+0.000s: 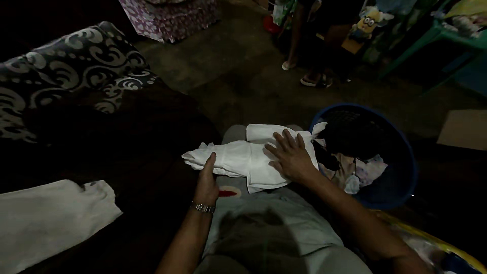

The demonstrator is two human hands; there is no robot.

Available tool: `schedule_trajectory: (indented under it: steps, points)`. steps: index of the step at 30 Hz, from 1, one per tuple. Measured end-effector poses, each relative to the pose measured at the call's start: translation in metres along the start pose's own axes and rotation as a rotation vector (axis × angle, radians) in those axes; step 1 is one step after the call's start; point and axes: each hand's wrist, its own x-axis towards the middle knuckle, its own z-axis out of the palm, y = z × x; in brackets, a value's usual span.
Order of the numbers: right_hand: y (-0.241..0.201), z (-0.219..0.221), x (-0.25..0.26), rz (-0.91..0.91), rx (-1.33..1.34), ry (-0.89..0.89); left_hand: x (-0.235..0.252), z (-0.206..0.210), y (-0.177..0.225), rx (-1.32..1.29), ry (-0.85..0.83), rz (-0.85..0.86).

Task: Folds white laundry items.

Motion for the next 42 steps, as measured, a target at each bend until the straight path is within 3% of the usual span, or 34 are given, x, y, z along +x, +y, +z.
schedule_trajectory:
  steps: [3, 7, 11, 13, 18, 23, 26, 29, 31, 34, 37, 39, 42]
  points:
    - [0.005, -0.004, 0.003, 0.109, -0.017, -0.175, 0.0, 0.009, -0.007, -0.019, 0.125, 0.116]
    - [0.003, -0.006, 0.003, 0.188, -0.005, -0.142, -0.024, 0.025, 0.001, 0.003, 0.073, 0.412]
    - [-0.003, -0.022, 0.016, 0.232, 0.084, -0.209, -0.065, 0.055, 0.023, 0.194, 0.043, 0.595]
    - [0.004, -0.028, 0.016, 0.189, 0.186, -0.085, -0.069, 0.07, 0.021, 0.264, -0.02, 0.668]
    - [0.039, -0.039, -0.005, 0.265, 0.58, 0.371, -0.061, 0.114, 0.002, 0.634, -0.366, 0.79]
    - [0.041, -0.041, -0.032, 0.771, 1.044, 0.375, -0.061, 0.138, -0.045, 1.096, -0.88, 0.861]
    - [0.036, -0.034, -0.049, 0.851, 1.129, 0.276, -0.059, 0.134, -0.048, 1.109, -0.979, 0.973]
    - [0.033, -0.031, -0.052, 0.846, 1.14, 0.215, -0.053, 0.128, -0.051, 0.85, -0.945, 0.968]
    - [0.032, -0.03, -0.046, 0.854, 1.145, 0.219, -0.05, 0.125, -0.06, 0.694, -0.754, 0.986]
    - [0.035, -0.029, -0.041, 0.853, 1.128, 0.156, -0.045, 0.121, -0.066, 0.808, -0.534, 0.998]
    - [0.035, -0.032, -0.04, 0.847, 1.102, 0.131, -0.044, 0.124, -0.062, 1.0, -0.613, 0.868]
    - [0.03, -0.035, -0.04, 0.826, 1.118, 0.118, -0.043, 0.129, -0.063, 1.072, -0.65, 0.87]
    - [0.01, -0.044, -0.04, 0.663, 1.147, 0.103, -0.038, 0.133, -0.062, 0.959, -0.609, 0.873]
